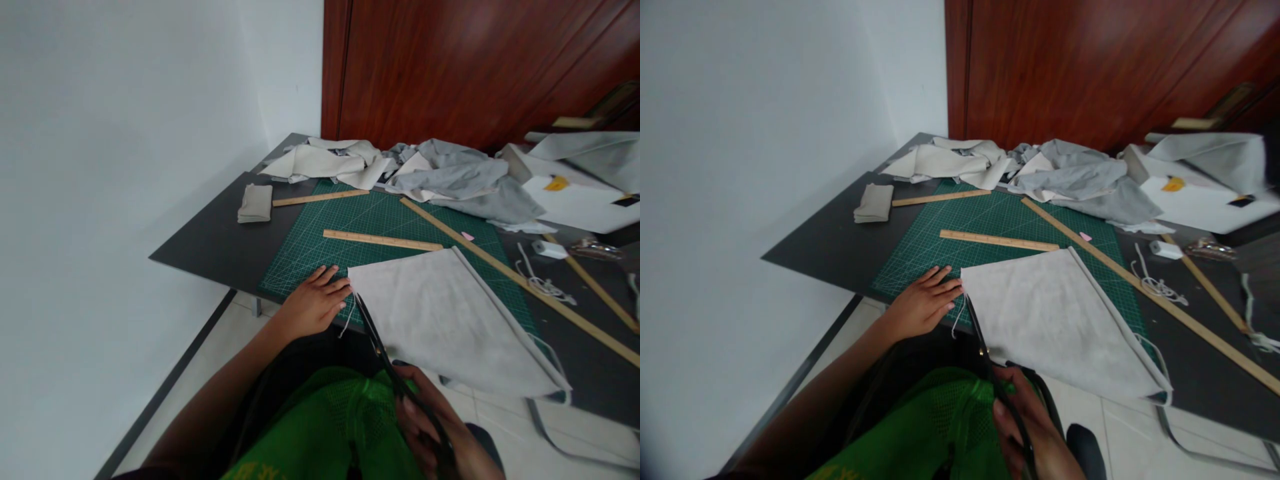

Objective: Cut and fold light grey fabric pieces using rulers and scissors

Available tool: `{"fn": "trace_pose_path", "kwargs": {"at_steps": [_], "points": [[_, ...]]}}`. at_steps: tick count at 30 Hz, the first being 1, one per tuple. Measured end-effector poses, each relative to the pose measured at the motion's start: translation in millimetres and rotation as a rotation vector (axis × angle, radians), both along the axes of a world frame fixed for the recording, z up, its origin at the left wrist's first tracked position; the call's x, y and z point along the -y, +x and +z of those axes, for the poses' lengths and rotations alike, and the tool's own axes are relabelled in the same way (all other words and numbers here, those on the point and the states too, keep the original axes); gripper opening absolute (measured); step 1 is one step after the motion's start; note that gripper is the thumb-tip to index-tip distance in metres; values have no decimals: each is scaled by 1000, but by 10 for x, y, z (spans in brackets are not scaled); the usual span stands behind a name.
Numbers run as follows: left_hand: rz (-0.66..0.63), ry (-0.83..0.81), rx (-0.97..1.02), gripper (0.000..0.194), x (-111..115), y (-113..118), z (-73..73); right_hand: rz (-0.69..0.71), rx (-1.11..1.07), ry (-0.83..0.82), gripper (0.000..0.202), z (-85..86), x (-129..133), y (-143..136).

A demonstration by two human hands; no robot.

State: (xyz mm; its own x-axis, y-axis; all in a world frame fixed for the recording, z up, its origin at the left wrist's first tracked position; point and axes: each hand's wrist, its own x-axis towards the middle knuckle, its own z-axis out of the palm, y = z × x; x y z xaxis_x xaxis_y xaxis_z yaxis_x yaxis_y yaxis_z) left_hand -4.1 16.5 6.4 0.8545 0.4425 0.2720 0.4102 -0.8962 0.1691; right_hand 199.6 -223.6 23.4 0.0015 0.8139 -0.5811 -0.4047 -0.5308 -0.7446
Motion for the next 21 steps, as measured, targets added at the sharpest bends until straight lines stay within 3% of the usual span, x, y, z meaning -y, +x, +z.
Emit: {"fn": "trace_pose_path", "kwargs": {"at_steps": [10,21], "points": [[3,5,-19,41,8,9,-8,3,-7,40,62,-73,-279,-68],[13,9,-26,44,19,22,4,54,50,65,60,6,-366,-97]]}}
